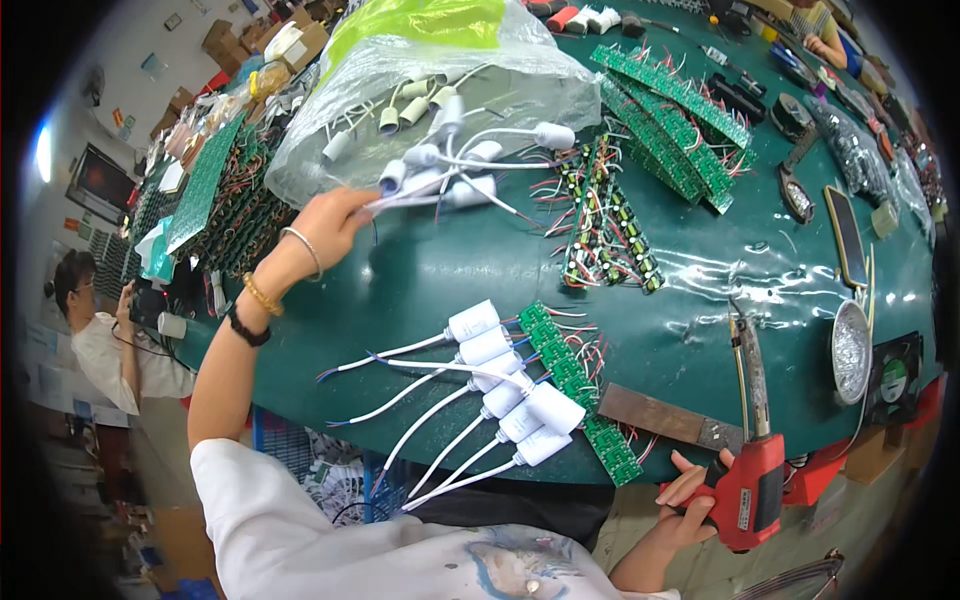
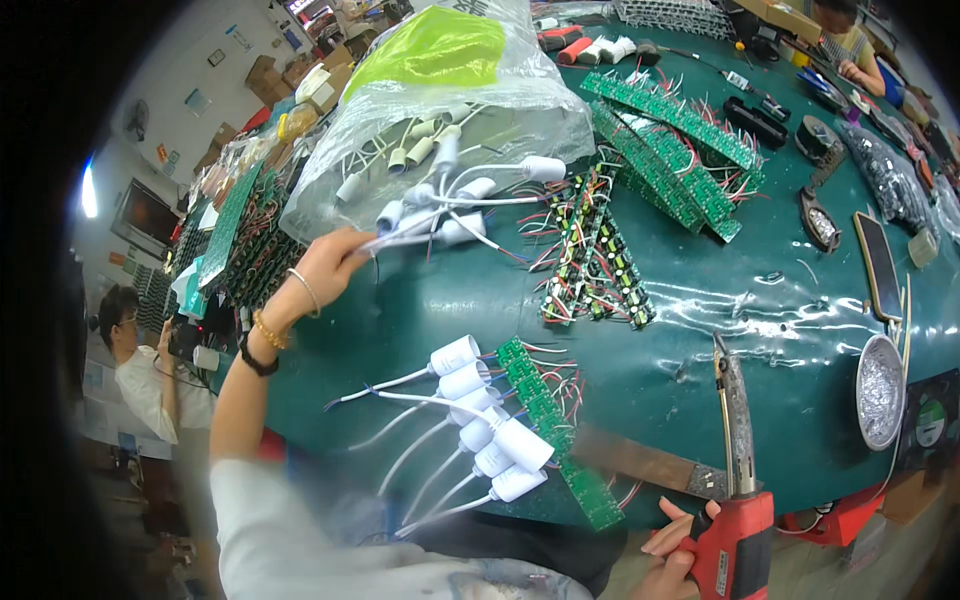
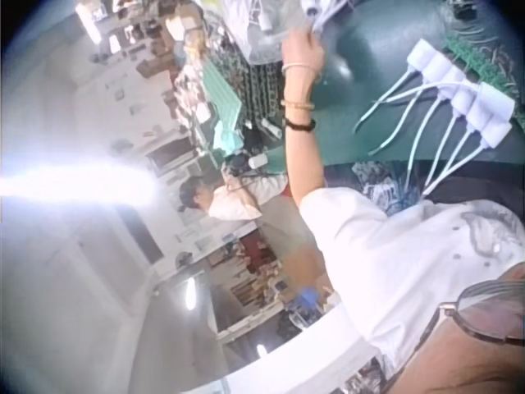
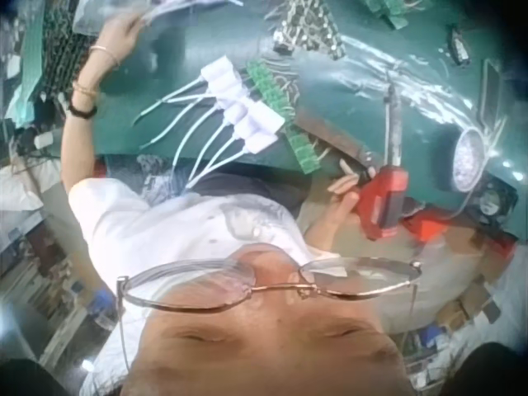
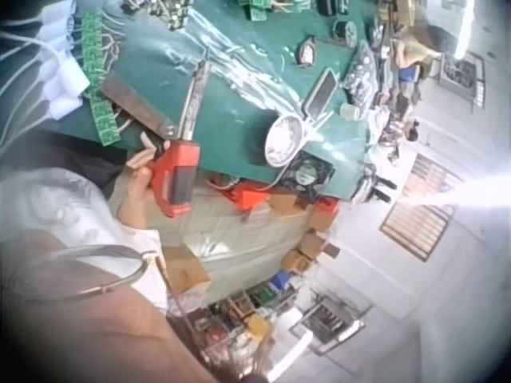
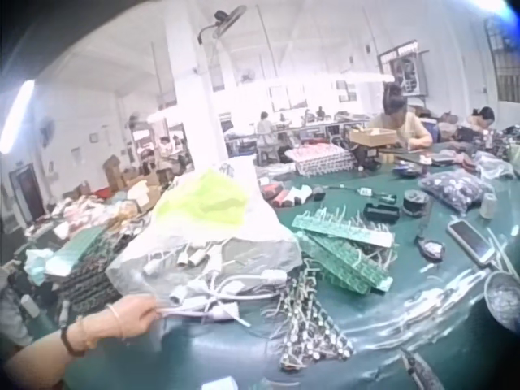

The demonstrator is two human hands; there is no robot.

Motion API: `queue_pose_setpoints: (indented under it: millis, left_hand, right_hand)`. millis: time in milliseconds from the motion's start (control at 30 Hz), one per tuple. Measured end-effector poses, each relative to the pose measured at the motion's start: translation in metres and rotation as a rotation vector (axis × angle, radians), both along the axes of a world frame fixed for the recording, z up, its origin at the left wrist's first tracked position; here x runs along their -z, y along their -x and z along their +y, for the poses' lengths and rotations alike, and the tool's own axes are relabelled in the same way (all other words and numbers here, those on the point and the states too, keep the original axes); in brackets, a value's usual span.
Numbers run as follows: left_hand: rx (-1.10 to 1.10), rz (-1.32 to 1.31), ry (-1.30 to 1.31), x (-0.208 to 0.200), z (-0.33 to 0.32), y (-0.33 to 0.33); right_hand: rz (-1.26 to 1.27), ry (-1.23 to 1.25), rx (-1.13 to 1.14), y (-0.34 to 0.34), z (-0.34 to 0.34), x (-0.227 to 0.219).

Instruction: The person assembles electronic components by soldering wires and electronic modules to a circuit board with a soldering iron and soldering wire.

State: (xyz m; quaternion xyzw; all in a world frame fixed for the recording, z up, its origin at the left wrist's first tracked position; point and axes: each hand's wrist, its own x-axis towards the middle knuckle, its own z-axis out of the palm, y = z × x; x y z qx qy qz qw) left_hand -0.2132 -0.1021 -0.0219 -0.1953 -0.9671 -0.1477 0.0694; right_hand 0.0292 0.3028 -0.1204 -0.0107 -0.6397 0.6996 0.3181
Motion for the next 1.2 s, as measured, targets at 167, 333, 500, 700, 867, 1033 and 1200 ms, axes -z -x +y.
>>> queue_pose_setpoints:
  millis: [167,333,500,700,867,1033,1200]
  left_hand:
    - [-0.174,0.116,0.580,-0.035,0.026,-0.027]
    - [0.099,0.148,0.277,-0.015,0.109,0.033]
    - [0.159,0.381,0.176,0.028,0.142,0.091]
    - [0.099,0.149,0.318,0.006,0.171,0.105]
    - [0.163,0.102,0.300,0.009,0.139,0.090]
    - [0.148,0.126,0.153,-0.015,0.128,0.054]
    - [0.226,0.315,0.047,-0.071,0.138,-0.012]
  right_hand:
    - [0.003,0.009,-0.019,-0.001,0.001,0.006]
    - [-0.002,0.011,-0.011,0.000,-0.001,-0.001]
    - [0.013,0.026,-0.031,0.004,-0.004,0.001]
    - [0.024,0.061,0.006,0.000,-0.005,0.000]
    - [0.023,0.032,-0.002,0.003,-0.008,0.001]
    - [0.033,0.022,-0.007,0.002,-0.007,0.002]
    - [0.029,0.024,-0.010,-0.001,-0.006,0.004]
